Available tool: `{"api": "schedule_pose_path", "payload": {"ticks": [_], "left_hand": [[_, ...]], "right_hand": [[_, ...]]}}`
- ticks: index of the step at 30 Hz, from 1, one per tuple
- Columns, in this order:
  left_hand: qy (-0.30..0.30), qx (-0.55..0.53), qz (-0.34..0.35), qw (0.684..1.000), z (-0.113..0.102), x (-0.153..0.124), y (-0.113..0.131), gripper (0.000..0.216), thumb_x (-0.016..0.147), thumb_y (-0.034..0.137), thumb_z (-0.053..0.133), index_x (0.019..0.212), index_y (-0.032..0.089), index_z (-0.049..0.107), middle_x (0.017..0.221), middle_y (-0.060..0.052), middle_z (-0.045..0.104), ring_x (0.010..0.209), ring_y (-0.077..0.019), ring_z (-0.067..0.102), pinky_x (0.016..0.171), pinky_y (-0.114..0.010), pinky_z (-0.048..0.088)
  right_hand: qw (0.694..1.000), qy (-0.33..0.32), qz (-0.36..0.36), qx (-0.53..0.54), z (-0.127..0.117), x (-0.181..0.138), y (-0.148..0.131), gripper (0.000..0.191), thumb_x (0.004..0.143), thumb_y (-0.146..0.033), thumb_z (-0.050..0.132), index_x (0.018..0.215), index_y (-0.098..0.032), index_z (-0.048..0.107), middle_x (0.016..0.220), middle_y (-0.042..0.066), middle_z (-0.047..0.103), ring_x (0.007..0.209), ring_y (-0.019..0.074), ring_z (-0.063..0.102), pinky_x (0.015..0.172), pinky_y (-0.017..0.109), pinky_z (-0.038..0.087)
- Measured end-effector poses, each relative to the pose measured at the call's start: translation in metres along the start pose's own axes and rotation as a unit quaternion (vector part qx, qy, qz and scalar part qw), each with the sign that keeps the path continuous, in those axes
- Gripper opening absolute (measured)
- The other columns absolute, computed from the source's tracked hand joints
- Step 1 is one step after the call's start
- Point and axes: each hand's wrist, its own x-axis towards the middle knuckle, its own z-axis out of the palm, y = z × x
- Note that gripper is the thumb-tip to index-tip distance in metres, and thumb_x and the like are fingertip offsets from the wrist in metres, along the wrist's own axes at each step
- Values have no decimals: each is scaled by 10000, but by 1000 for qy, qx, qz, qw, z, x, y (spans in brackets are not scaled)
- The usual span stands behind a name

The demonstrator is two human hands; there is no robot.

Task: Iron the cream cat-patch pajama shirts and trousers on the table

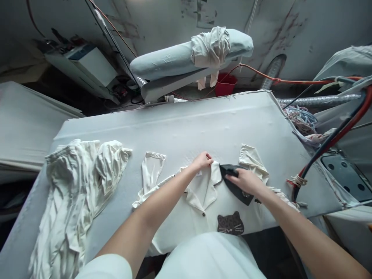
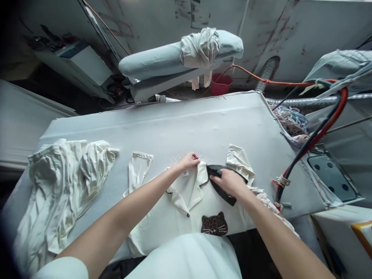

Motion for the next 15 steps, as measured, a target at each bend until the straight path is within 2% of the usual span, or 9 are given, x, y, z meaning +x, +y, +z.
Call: {"api": "schedule_pose_path", "payload": {"ticks": [2,5,8,10,13,15], "left_hand": [[-10,-1,-3,1000,-2,-3,3,185,785,170,679,959,165,618,671,24,649,649,-136,633,598,-212,455],[-35,-7,-11,999,-6,-5,8,136,789,147,668,916,163,621,632,26,632,623,-134,633,574,-209,451],[-57,-6,-17,998,-6,0,14,136,769,120,675,893,153,631,604,29,613,598,-134,630,556,-211,453],[-64,3,-19,998,-5,4,18,167,749,103,685,906,145,645,596,27,611,594,-145,635,569,-226,472],[-48,17,-7,999,-8,-2,20,184,756,122,697,935,150,666,713,-16,683,722,-180,675,699,-269,522],[11,32,31,999,-17,-20,12,146,810,162,669,955,173,677,908,-55,728,926,-209,676,877,-309,512]], "right_hand": [[999,2,28,28,-11,6,3,462,898,-629,515,830,-196,661,697,67,682,594,196,599,548,303,374],[998,-23,-2,59,-7,-7,-8,491,890,-676,508,807,-208,633,692,55,684,596,196,602,536,302,373],[995,-66,-43,59,24,-30,-35,410,883,-623,550,826,-226,634,756,43,711,658,201,629,556,294,359],[996,-77,-52,17,50,-38,-53,323,881,-541,575,808,-230,622,792,50,722,704,214,644,572,294,339],[997,-51,-50,-30,70,-27,-63,294,887,-513,571,811,-231,608,811,65,722,732,230,654,592,298,336],[999,-16,-41,-14,61,-7,-61,345,908,-558,532,865,-227,617,824,72,721,715,223,650,601,299,360]]}}
